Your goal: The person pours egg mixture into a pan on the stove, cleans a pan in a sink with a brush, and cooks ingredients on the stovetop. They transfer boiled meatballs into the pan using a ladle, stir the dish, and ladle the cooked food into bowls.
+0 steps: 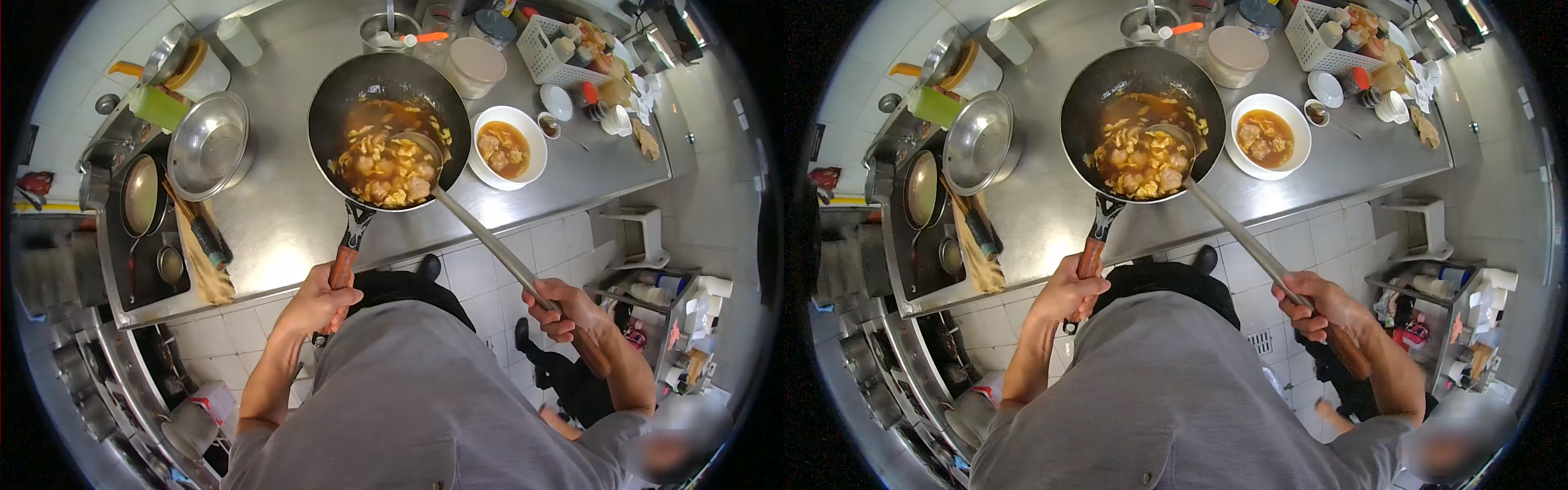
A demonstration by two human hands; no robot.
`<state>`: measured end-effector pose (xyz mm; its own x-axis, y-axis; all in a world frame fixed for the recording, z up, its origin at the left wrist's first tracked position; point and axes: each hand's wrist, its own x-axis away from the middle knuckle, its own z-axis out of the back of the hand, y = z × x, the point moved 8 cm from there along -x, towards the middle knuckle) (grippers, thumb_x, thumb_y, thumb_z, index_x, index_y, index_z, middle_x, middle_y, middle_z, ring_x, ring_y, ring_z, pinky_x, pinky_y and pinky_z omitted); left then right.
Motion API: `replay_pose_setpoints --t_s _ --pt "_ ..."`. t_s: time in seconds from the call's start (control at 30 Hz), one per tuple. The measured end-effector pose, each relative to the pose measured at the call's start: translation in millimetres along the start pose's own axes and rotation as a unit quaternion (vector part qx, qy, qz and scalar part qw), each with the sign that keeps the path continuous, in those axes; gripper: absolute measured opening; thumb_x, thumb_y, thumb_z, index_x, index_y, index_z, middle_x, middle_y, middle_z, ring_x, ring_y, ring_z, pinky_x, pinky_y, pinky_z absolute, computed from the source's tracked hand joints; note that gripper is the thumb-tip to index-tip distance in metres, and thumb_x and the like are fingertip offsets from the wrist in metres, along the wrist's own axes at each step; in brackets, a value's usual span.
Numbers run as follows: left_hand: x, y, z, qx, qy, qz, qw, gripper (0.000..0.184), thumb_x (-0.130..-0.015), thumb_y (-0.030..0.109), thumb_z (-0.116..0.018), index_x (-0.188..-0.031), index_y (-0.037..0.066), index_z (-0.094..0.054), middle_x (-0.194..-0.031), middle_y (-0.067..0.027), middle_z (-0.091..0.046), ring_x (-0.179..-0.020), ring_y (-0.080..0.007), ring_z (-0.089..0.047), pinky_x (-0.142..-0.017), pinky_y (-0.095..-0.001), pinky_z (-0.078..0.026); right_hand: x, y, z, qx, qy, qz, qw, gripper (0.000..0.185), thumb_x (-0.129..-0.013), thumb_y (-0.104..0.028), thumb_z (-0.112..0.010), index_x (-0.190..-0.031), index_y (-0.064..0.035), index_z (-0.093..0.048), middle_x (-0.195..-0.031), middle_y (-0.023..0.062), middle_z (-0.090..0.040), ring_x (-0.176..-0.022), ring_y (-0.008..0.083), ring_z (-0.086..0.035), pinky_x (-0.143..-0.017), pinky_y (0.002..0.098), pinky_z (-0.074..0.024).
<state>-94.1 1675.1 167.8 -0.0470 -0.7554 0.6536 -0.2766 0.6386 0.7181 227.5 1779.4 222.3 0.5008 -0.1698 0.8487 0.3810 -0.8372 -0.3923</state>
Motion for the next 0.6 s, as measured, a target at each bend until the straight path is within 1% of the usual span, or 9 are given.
replay_pose_setpoints --t_s 0.07,0.1,0.17,0.2,0.37,0.43,0.6 --pt "0 -5 0 0.004 0.009 0.010 1.000 0.022 -0.082 0.002 -0.062 -0.078 0.007 -0.041 -0.050 -0.0008 -0.043 -0.035 -0.0096 -0.040 -0.033 -0.0274 -0.034 -2 9 -7 -0.086 -0.059 -0.029 0.994 0.036 -0.100 -0.041 -0.046 -0.092 -0.0064 -0.049 -0.056 -0.0036 -0.035 -0.032 0.0017 -0.030 -0.024 0.0212 -0.0279" --pt "-1 -7 -1 0.001 0.008 0.008 1.000 0.022 -0.082 0.002 -0.062 -0.078 0.007 -0.041 -0.050 -0.0008 -0.043 -0.035 -0.0096 -0.040 -0.033 -0.0274 -0.034 -3 11 -7 -0.088 -0.060 -0.025 0.994 0.036 -0.100 -0.041 -0.046 -0.092 -0.0064 -0.049 -0.056 -0.0036 -0.035 -0.032 0.0017 -0.030 -0.024 0.0212 -0.0279" --pt "-1 -9 -4 0.035 0.006 0.004 0.999 0.024 -0.082 0.000 -0.063 -0.075 0.009 -0.042 -0.050 0.0016 -0.042 -0.035 -0.0079 -0.040 -0.032 -0.0253 -0.031 -4 16 -18 -0.143 -0.125 -0.031 0.981 0.035 -0.100 -0.042 -0.045 -0.096 -0.0084 -0.051 -0.059 -0.0057 -0.035 -0.035 -0.0002 -0.030 -0.024 0.0191 -0.0266" --pt "0 -7 -7 0.040 0.003 0.002 0.999 0.024 -0.081 -0.001 -0.062 -0.075 0.009 -0.041 -0.050 0.0023 -0.041 -0.035 -0.0078 -0.039 -0.032 -0.0252 -0.031 -6 18 -22 -0.170 -0.150 -0.030 0.973 0.035 -0.101 -0.042 -0.044 -0.095 -0.0080 -0.051 -0.059 -0.0054 -0.035 -0.034 -0.0002 -0.031 -0.024 0.0189 -0.0284" --pt "-2 -7 -12 0.055 -0.009 0.003 0.998 0.026 -0.080 -0.003 -0.062 -0.073 0.009 -0.040 -0.051 0.0027 -0.039 -0.035 -0.0074 -0.039 -0.032 -0.0253 -0.029 -2 14 -39 -0.212 -0.168 0.001 0.963 0.034 -0.101 -0.040 -0.045 -0.094 -0.0069 -0.050 -0.058 -0.0049 -0.037 -0.034 0.0000 -0.033 -0.024 0.0182 -0.0301" --pt "-3 -8 -13 0.048 -0.017 0.019 0.999 0.026 -0.081 0.002 -0.062 -0.074 0.009 -0.038 -0.049 -0.0003 -0.040 -0.036 -0.0092 -0.038 -0.034 -0.0276 -0.033 3 12 -42 -0.225 -0.163 0.003 0.961 0.034 -0.100 -0.040 -0.045 -0.094 -0.0072 -0.049 -0.058 -0.0049 -0.037 -0.033 0.0000 -0.033 -0.024 0.0180 -0.0301" --pt "-7 -3 -18 0.051 -0.022 0.018 0.998 0.027 -0.080 0.000 -0.063 -0.074 0.009 -0.038 -0.051 0.0000 -0.040 -0.036 -0.0093 -0.038 -0.034 -0.0276 -0.031 17 3 -48 -0.233 -0.156 0.034 0.959 0.034 -0.100 -0.041 -0.045 -0.094 -0.0076 -0.049 -0.059 -0.0050 -0.037 -0.033 0.0000 -0.032 -0.024 0.0177 -0.0292"
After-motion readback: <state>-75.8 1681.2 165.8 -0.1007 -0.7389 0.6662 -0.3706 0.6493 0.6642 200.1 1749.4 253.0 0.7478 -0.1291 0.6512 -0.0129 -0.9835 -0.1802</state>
